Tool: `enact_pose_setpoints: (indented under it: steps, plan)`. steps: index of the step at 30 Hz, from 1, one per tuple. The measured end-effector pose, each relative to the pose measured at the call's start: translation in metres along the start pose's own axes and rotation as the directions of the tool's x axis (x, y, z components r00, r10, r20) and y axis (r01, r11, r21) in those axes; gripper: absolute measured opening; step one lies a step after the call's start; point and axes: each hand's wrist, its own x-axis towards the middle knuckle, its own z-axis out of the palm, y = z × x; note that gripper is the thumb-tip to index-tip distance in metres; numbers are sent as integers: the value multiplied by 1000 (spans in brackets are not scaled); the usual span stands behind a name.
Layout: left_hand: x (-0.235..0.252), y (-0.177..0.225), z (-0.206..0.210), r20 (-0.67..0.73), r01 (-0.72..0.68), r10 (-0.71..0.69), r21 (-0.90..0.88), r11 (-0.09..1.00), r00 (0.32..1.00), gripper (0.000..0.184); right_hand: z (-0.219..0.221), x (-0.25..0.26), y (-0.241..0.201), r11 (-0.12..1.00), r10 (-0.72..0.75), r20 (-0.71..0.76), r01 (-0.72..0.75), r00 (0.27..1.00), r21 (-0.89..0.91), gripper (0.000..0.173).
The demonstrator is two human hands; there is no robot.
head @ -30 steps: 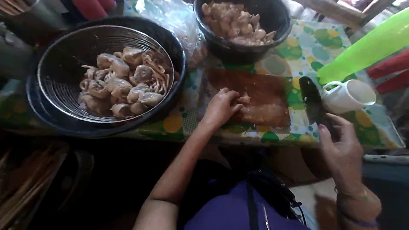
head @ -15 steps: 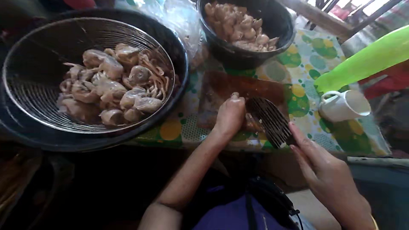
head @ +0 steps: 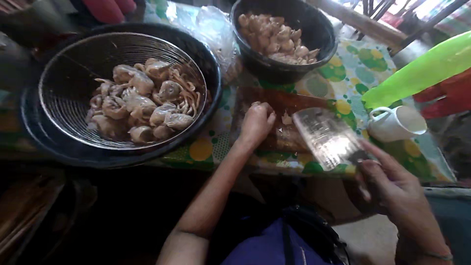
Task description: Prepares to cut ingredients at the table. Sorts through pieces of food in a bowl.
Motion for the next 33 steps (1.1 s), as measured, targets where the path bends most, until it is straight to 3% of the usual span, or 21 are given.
enact_pose_setpoints:
  steps: [2, 5, 10, 13, 17, 21, 25, 29, 31, 33]
  plan:
    - [2, 10, 9, 62, -13, 11, 21, 1000, 998, 21, -9, 4, 16, 969, 81, -121, -50, 989, 242, 49]
    - [6, 32, 30, 227, -35, 9, 110, 993, 974, 24, -6, 20, 42, 900, 180, -242, -61, 953, 431, 48]
    - [18, 57, 36, 318, -34, -34, 207, 978, 947, 32, 0, 42, 83, 822, 272, -253, -88, 928, 562, 47]
    - [20, 57, 24, 351, -64, 20, 114, 991, 936, 28, -5, 39, 89, 806, 231, -250, -41, 940, 590, 47]
    - [13, 70, -18, 271, -112, 100, 30, 993, 957, 23, -9, 33, 96, 807, 160, -219, 0, 963, 591, 48]
    - [27, 71, -84, 22, -206, 209, 302, 931, 978, 19, -11, 30, 99, 803, 138, -228, 26, 964, 595, 49]
    - [86, 49, -157, -25, 43, -36, 623, 781, 999, 24, -11, 31, 99, 800, 129, -217, 28, 968, 599, 49]
    - [148, 1, -184, 9, 133, -228, 790, 599, 974, 21, -8, 31, 97, 793, 138, -246, 41, 959, 607, 49]
    - [160, 9, -185, 66, 127, -322, 829, 545, 944, 20, -8, 31, 97, 794, 150, -270, 47, 951, 606, 49]
    - [157, 38, -183, 84, 100, -300, 831, 547, 950, 16, -8, 31, 95, 799, 161, -274, 37, 948, 601, 50]
